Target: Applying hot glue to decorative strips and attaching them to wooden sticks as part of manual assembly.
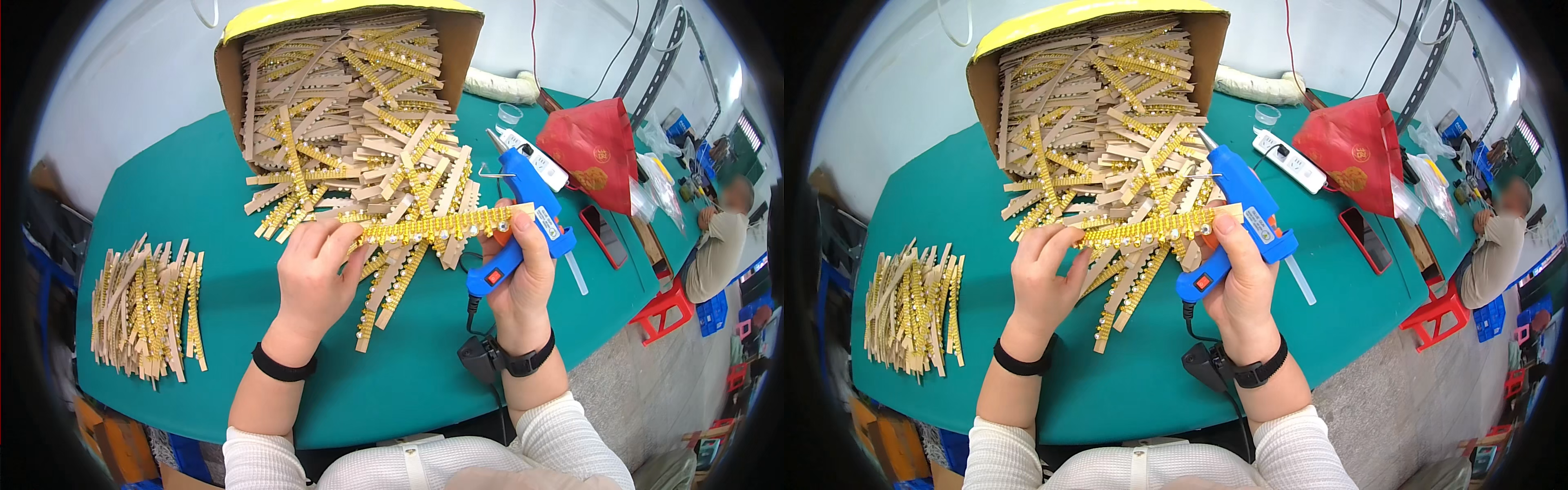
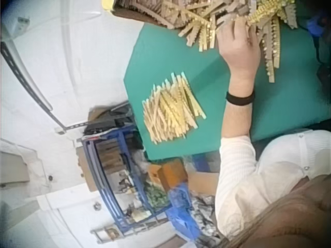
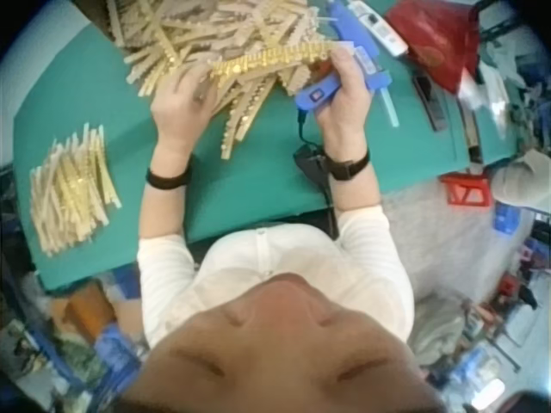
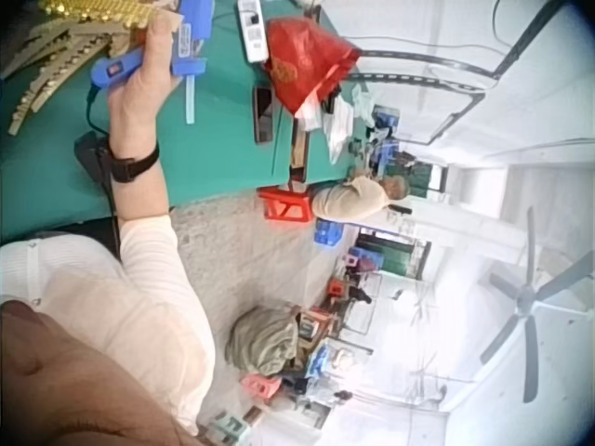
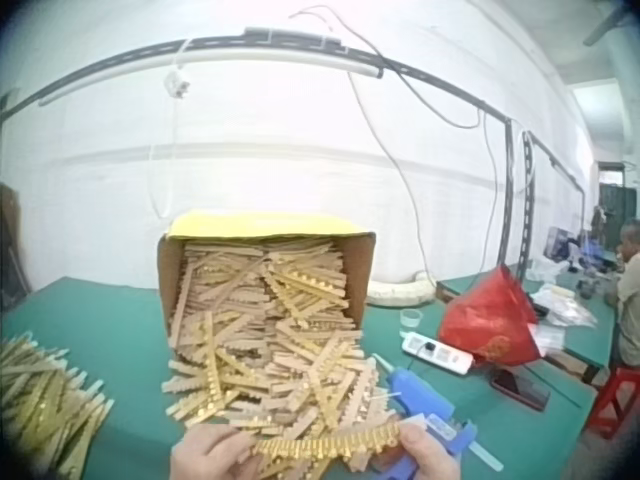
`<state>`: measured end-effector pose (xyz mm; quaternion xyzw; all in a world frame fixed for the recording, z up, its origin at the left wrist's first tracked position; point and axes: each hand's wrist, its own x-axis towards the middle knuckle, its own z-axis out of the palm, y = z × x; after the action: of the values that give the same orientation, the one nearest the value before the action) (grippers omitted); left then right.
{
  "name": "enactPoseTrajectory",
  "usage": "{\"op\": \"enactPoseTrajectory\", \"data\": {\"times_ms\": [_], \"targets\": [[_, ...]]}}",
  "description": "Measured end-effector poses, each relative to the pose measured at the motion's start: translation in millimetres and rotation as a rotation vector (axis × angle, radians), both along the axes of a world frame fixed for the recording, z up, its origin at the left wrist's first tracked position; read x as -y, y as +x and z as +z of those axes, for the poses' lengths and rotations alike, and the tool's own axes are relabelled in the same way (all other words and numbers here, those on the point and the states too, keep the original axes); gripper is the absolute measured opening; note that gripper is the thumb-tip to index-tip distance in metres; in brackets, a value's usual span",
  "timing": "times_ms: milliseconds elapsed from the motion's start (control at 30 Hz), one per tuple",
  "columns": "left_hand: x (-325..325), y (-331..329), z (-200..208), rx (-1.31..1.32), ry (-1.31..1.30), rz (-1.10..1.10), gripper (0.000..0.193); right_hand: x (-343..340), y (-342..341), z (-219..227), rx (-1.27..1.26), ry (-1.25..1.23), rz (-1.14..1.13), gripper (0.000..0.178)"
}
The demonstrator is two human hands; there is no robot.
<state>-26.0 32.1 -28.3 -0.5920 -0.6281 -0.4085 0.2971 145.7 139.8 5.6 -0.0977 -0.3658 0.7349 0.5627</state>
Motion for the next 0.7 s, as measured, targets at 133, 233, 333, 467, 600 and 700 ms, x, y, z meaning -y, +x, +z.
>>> {"op": "enactPoseTrajectory", "data": {"times_ms": [133, 233, 333, 467, 600, 700], "targets": [[8, 5, 14, 0.225, -0.187, -0.001, 0.032, 0, 0, -2, 0.104, 0.056, -0.053, 0.03], [13, 12, 23, 0.255, -0.199, 0.044, 0.036, 6, 0, 0, 0.197, 0.137, -0.014, 0.047], [8, 35, 27, 0.544, -0.067, -0.384, 0.032, 13, -8, -10, 0.267, 0.218, 0.102, 0.061], [9, 53, 16, 0.995, -0.046, -0.647, 0.02, 27, -19, -13, 0.235, 0.239, 0.161, 0.068], [16, 43, 22, 1.321, -0.051, -0.828, 0.014, 23, -14, -13, 0.187, 0.253, 0.246, 0.073], [19, 45, 23, 1.368, -0.115, -0.83, 0.015, 24, -15, -10, 0.225, 0.263, 0.235, 0.072]]}}
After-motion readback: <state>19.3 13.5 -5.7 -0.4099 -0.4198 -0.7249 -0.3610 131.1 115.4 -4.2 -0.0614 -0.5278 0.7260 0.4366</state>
